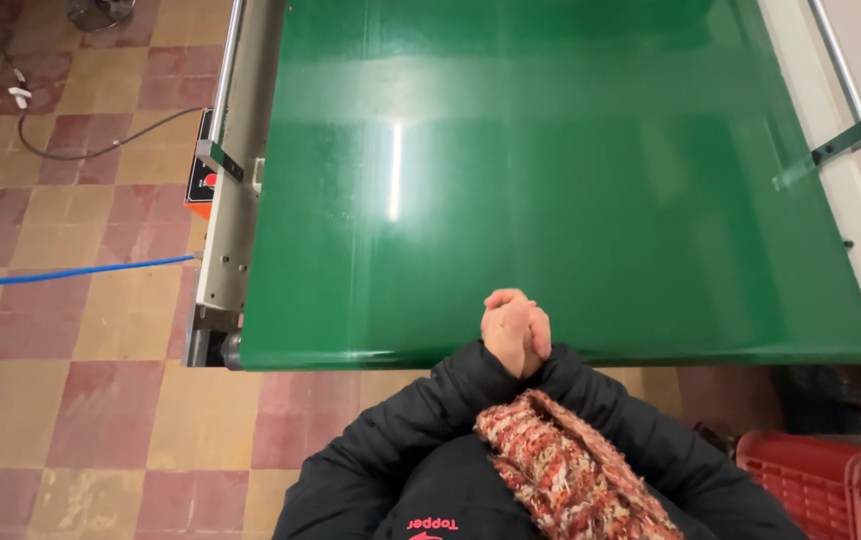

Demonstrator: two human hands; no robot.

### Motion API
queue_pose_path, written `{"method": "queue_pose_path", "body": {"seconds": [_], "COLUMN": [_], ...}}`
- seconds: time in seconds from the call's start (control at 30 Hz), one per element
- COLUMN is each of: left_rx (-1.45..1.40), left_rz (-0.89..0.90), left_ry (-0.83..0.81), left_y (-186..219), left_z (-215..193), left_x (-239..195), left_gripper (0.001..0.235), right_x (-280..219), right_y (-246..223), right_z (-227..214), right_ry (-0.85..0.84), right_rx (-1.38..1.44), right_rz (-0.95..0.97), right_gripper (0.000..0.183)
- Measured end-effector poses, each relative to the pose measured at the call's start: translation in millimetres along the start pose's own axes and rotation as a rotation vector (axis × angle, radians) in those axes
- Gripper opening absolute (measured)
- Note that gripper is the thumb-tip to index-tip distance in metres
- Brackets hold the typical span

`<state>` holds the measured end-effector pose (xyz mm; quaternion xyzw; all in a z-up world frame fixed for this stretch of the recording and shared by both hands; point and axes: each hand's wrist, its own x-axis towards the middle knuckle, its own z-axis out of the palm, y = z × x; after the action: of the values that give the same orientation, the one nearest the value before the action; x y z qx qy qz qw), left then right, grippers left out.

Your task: Folding plastic bags on a conveyor belt and placing them into a basket.

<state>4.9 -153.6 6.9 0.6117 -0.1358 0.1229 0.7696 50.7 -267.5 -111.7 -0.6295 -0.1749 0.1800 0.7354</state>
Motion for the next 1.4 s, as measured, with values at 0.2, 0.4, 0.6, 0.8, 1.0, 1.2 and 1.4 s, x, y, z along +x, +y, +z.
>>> {"method": "queue_pose_path", "body": {"seconds": [0.2,0.4,0.6,0.8,1.0,1.2,1.4], "left_rx": [-0.383,-0.122,0.158,0.443,0.643,0.663,0.722], "left_rz": [-0.299,-0.308,-0.287,-0.259,-0.283,0.217,0.106], "left_ry": [0.051,-0.234,-0.558,-0.841,-1.154,-0.99,-0.719], "left_y": [-14.7,-75.4,-150.6,-102.6,-34.9,-41.9,-36.9], "left_z": [-8.8,-18.2,-26.7,-17.5,-15.9,-23.4,-19.6], "left_x": [2.1,-35.7,-75.4,-59.0,-36.2,-44.2,-34.2], "left_gripper": [0.049,0.044,0.039,0.034,0.032,0.038,0.03], "right_x": [11.5,-5.8,-12.3,-19.8,-55.1,-82.8,-78.5], "right_y": [-20.8,-155.6,-101.2,-40.6,-84.8,17.8,-1.9], "right_z": [-4.9,46.9,15.3,-24.9,14.8,24.5,22.3], "right_ry": [-0.106,-0.14,-0.866,-0.914,-0.442,-0.229,0.086], "right_rx": [0.287,-1.04,-0.884,-0.247,0.45,1.095,0.626], "right_rz": [-0.242,-0.869,-0.008,0.371,0.58,0.64,0.342], "right_gripper": [0.028,0.038,0.055,0.07,0.066,0.075,0.086]}}
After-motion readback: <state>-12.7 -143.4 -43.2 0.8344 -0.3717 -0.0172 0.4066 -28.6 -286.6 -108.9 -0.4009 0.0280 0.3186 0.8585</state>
